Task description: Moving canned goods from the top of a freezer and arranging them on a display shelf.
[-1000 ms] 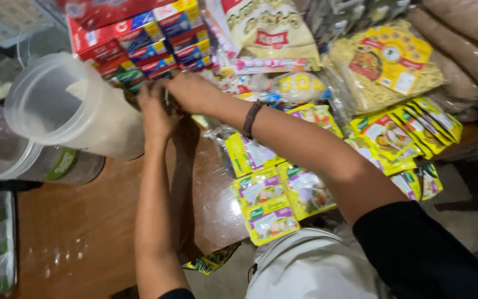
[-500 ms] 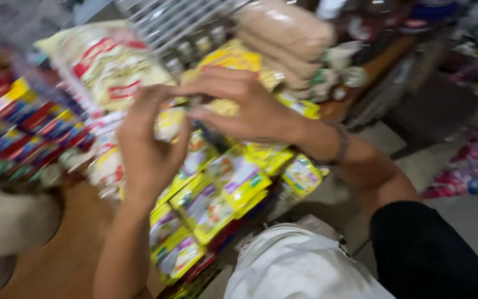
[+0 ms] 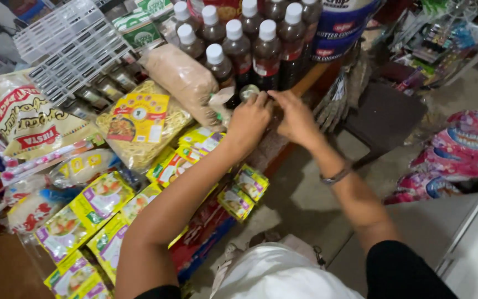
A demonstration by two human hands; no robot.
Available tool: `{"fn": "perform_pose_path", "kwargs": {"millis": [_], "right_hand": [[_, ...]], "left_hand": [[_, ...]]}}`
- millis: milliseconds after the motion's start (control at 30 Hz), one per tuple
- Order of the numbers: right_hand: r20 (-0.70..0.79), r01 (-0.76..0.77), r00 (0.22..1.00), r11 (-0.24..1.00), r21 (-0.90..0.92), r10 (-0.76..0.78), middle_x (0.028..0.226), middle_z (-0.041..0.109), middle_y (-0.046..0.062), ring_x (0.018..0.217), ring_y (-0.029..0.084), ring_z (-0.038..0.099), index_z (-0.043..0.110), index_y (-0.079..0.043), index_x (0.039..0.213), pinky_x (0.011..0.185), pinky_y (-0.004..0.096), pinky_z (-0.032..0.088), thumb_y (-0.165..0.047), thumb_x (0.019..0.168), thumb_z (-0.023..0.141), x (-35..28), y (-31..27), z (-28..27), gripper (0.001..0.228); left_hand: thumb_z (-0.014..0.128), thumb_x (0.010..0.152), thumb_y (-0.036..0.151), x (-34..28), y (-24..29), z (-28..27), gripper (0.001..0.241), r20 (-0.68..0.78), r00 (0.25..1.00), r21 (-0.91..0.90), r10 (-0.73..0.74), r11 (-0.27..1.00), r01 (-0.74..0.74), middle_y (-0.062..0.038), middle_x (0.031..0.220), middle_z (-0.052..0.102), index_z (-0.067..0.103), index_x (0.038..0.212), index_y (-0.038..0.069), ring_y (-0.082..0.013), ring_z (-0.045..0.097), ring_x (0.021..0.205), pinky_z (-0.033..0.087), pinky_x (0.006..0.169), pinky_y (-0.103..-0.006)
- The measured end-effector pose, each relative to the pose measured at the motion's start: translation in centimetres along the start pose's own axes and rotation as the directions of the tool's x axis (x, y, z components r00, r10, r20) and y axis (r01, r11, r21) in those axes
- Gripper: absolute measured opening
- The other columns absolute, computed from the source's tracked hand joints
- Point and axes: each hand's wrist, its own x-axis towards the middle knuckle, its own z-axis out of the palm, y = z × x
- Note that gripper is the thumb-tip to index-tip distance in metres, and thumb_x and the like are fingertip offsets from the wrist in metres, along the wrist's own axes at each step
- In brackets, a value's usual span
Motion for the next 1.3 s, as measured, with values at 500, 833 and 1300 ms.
{"fn": "perform_pose_path", "kwargs": {"millis": [500,833,1300], "right_hand": [[-0.086,-0.080,0.990,0.953,0.291,0.109,0.115,0.074,0.013,0.101,0.016,0.072,0.060,-0.002,0.131,0.083,0.034,0.062,-0.011,0.078,0.088,-1.5,5.0,3.0,0.060],[-0.152,0.050,0.988,0.909,0.413,0.015,0.121,0.067,0.004,0.110,0.013,0.064,0.059,-0.001,0.132,0.097,0.031,0.056,-0.006,0.086,0.085,-3.8,4.0,1.7,0.053],[0.111,0.291,0.892,0.744,0.602,-0.439,0.122,0.067,0.005,0.113,0.014,0.066,0.062,-0.002,0.132,0.102,0.031,0.054,-0.020,0.075,0.092,-0.6,-19.2,4.6,0.067]], "left_hand": [[0.058,0.093,0.022,6.3,-3.9,9.7,0.040,0.104,0.985,0.399,-0.135,0.913,0.083,-0.011,0.121,0.069,0.060,0.132,0.014,-0.0320,0.055,0.125,0.027,0.115,-0.0553],[0.060,0.096,0.024,1.8,1.1,4.2,0.017,-0.165,0.986,0.285,0.021,0.958,0.027,-0.009,0.106,0.063,0.068,0.110,0.015,-0.0274,0.067,0.089,0.045,0.106,-0.0546],[0.085,0.076,0.017,-24.8,-2.0,-24.1,0.065,-0.309,0.887,-0.167,-0.343,0.938,0.305,-0.017,0.127,0.055,0.057,0.134,0.010,-0.0387,0.059,0.116,0.052,0.092,-0.0494]]}}
